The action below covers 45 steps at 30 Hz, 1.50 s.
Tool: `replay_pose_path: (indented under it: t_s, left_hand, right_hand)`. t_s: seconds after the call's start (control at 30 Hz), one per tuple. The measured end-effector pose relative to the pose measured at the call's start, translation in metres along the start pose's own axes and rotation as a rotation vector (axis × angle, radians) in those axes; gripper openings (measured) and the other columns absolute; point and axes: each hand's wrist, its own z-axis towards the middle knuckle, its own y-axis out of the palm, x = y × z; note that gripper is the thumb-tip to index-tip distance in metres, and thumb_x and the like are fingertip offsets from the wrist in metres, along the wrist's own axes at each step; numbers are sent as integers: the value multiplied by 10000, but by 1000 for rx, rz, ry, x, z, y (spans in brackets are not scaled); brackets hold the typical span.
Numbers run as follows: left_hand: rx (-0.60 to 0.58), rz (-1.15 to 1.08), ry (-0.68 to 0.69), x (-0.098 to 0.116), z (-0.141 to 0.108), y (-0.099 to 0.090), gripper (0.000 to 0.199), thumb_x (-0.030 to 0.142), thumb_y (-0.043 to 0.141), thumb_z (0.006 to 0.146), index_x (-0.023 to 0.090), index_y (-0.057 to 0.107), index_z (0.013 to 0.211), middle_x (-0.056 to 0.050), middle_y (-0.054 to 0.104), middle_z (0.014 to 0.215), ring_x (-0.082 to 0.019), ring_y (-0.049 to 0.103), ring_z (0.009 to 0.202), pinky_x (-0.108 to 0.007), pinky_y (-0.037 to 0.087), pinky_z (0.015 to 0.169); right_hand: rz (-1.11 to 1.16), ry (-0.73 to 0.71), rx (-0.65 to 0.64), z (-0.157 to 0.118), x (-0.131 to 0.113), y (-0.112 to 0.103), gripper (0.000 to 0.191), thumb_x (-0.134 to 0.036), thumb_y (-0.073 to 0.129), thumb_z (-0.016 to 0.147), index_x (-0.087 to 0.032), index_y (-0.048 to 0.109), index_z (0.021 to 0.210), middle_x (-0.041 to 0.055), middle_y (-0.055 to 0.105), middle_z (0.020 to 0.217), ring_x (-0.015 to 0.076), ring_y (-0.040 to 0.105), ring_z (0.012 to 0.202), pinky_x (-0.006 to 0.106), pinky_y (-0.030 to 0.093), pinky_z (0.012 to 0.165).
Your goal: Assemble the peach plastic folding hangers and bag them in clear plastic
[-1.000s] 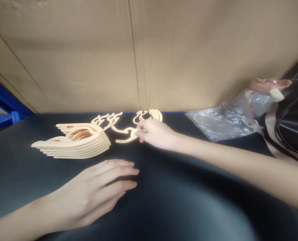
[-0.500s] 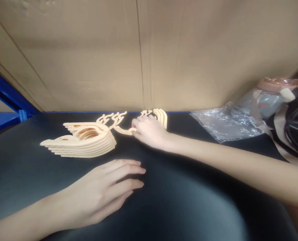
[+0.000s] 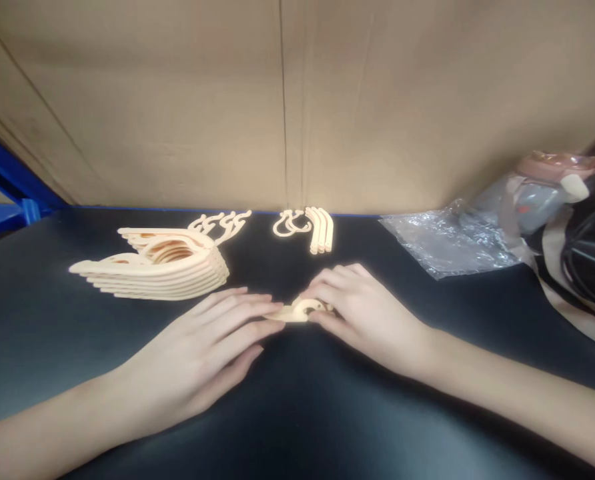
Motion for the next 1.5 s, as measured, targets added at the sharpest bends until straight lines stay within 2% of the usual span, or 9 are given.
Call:
replay_pose_path:
  t_s: [0.17,0.43,0.67,0.9,1.23,1.5]
  left_hand:
    - [28,30,38,-1,-2,5,267,89,475,963,126,616,1186,-81,702,1158,-208,635,1006,-362,470,880]
    - [23,35,51,2,2,-1,273,68,436,979,146,620,1165,-57,717,1102,-188,635,951,-323,453,825]
    - [-8,-31,60,-1,-1,2,309,38,425,977,161,589,1208,-43,690,1142,-169,598,982,-305,423,865]
    - [16,-22,56,-4,-1,2,267,70,451,983,156,622,1169,-42,704,1133,-168,609,948,-320,426,866]
    - [-35,-39,119,-6,0,0,345,67,441,983,180,601,1267,-55,695,1196,-179,631,992,-332,427,909]
    - [-3,-67,105,-4,-2,-1,319,93,450,997,157,584,1279,-39,701,1233,-149,635,1119,-343,321,1099]
  right_hand:
    - [15,-6,106,-26,-7,7,242,-271,526,976,-284,595,1208,35,695,1155,213,611,1057,402,439,927]
    - [-8,-80,120,-22,-6,6,211,-278,481,1004,-264,671,1095,30,716,1080,186,635,993,397,420,933]
    - [-24,-80,121,-23,-9,7,236,-265,458,1003,-248,676,1092,44,704,1072,186,627,1005,395,414,954]
    - [64,-134,6,-26,1,-7,267,-354,579,945,-247,661,1176,56,678,1159,200,601,1062,368,430,964]
    - [8,-172,95,-25,2,1,273,-309,540,980,-211,668,1201,48,688,1079,172,598,963,343,411,914]
    - [-96,-201,131,-24,2,6,286,-279,514,992,-191,662,1220,58,661,1041,169,567,881,336,422,838]
